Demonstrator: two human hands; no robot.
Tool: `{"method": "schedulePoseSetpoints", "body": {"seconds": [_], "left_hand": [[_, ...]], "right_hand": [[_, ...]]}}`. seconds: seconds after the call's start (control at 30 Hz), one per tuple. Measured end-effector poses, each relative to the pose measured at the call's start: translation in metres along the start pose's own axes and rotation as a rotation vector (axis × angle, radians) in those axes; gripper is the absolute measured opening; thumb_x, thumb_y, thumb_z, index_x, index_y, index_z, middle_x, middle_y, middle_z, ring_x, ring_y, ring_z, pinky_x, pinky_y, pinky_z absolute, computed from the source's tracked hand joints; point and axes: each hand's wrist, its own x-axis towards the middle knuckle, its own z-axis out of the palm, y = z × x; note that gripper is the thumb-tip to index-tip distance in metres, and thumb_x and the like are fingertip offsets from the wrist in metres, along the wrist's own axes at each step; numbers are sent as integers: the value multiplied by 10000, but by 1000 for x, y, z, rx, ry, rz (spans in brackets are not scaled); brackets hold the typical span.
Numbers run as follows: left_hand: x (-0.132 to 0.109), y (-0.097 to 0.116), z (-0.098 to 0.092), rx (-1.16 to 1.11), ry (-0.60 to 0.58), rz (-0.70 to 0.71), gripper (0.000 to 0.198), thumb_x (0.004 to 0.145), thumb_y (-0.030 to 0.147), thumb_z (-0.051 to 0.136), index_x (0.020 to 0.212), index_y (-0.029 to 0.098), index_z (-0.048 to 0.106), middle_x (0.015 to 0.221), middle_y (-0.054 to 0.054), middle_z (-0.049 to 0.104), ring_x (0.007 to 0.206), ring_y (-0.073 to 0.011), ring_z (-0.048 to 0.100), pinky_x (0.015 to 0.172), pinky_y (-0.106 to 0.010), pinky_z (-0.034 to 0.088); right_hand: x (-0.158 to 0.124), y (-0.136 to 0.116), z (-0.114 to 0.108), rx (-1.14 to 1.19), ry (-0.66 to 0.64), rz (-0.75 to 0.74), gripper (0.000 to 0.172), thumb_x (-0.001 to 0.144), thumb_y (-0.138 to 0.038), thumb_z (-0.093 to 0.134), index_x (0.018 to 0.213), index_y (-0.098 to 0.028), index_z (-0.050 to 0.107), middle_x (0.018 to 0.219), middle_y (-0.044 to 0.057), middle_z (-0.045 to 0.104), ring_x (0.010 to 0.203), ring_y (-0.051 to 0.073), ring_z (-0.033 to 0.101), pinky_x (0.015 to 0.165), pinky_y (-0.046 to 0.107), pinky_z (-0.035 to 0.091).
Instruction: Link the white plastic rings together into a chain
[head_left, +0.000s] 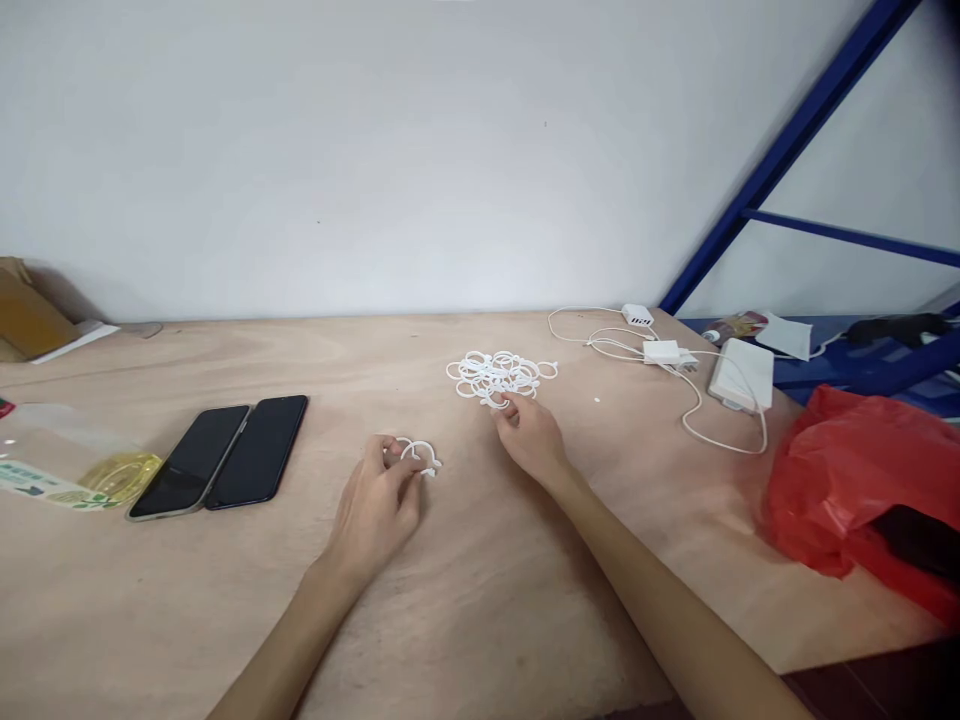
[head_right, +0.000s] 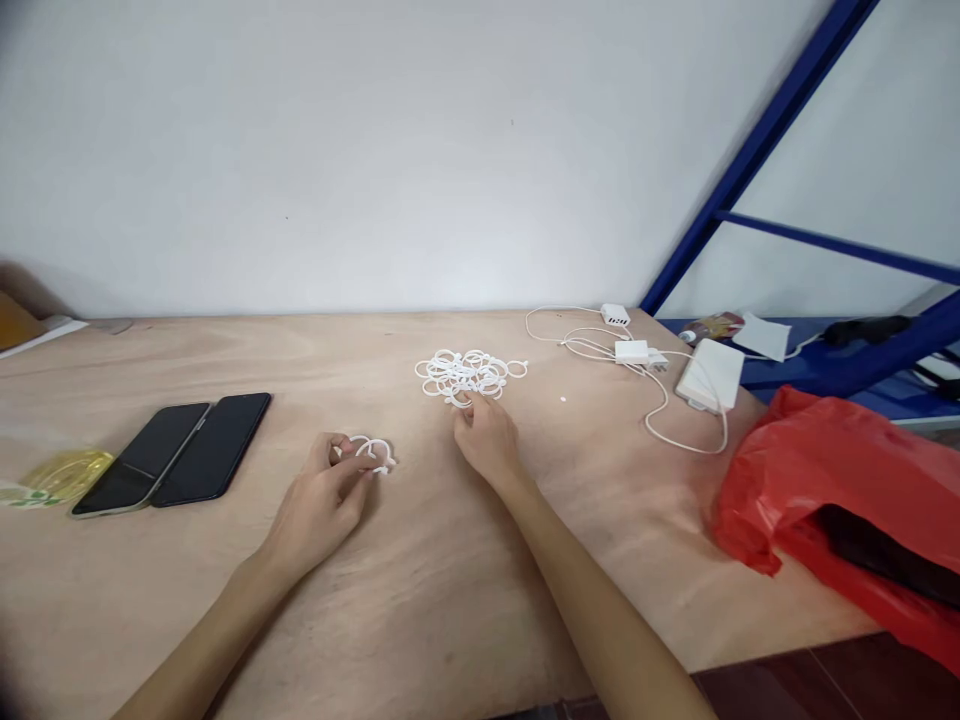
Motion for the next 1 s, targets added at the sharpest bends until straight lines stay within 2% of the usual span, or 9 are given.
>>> {"method": "schedulePoseSetpoints", "body": {"seconds": [0.17, 0.3, 0.4, 0.47, 0.53, 0.6, 0.7, 0.8, 1.0], "left_hand": [[1, 3, 0, -95, 56, -25, 302, 743, 159, 546, 1004, 242, 673, 964, -70, 508, 852, -210, 528, 818, -341, 441], [0, 12, -1, -297, 120, -30, 238, 776, 212, 584, 994, 234, 676, 946, -65, 556, 886, -210, 534, 840, -319, 411], [0, 19, -1, -403, 93, -56, 245, 841, 261, 542, 1059, 227, 647, 944, -57, 590, 856, -187, 538, 788, -288, 408], [-1, 24, 0, -495, 61, -101, 274, 877, 312, 502, 1101, 219, 629, 982, -58, 600, 866, -179, 533, 775, -276, 400], [0, 27, 1, -615, 2, -176, 312, 897, 378, 460, 1093, 205, 629, 979, -54, 604, 804, -162, 523, 738, -269, 395], [0, 29, 2, -724, -83, -243, 353, 898, 440, 436, 1018, 180, 642, 835, -30, 592, 671, -136, 476, 664, -260, 378], [0, 31, 2, -818, -164, -278, 347, 859, 489, 497, 862, 165, 621, 622, 29, 481, 567, -106, 378, 587, -242, 321], [-2, 31, 1, -932, -226, -314, 322, 822, 491, 564, 809, 170, 560, 645, 34, 489, 561, -88, 342, 556, -233, 274], [-3, 30, -5, -1193, -479, -371, 303, 816, 432, 607, 741, 162, 492, 655, 30, 434, 622, -93, 366, 600, -239, 288]], "right_hand": [[17, 1, 6, -70, 1, 34, 245, 822, -347, 515, 956, -251, 696, 802, 56, 688, 784, 222, 609, 682, 316, 390], [6, -9, -2, 459, 68, 64, 199, 750, -374, 583, 809, -205, 668, 680, 14, 621, 606, 154, 535, 601, 286, 379], [-19, -23, -9, 939, -129, 196, 203, 678, -384, 646, 733, -191, 613, 664, -2, 591, 504, 102, 449, 495, 255, 329], [-39, -33, -10, 1092, -294, 255, 242, 681, -415, 650, 702, -179, 602, 652, 5, 584, 477, 90, 425, 460, 247, 296], [-55, -40, -8, 1121, -410, 246, 287, 723, -455, 619, 703, -169, 613, 653, 14, 577, 487, 96, 433, 460, 250, 295], [-64, -44, -6, 1062, -476, 184, 319, 776, -475, 571, 695, -169, 620, 633, 7, 543, 512, 104, 434, 477, 254, 299], [-69, -47, -9, 926, -468, 75, 326, 810, -453, 550, 651, -175, 613, 726, 8, 510, 571, 98, 408, 512, 253, 293], [-70, -49, -14, 864, -484, 29, 305, 812, -408, 556, 627, -173, 615, 847, 13, 461, 624, 91, 388, 523, 242, 286], [-72, -53, -17, 1003, -740, 147, 233, 742, -337, 610, 594, -161, 575, 766, -2, 445, 579, 79, 368, 472, 230, 235]]}}
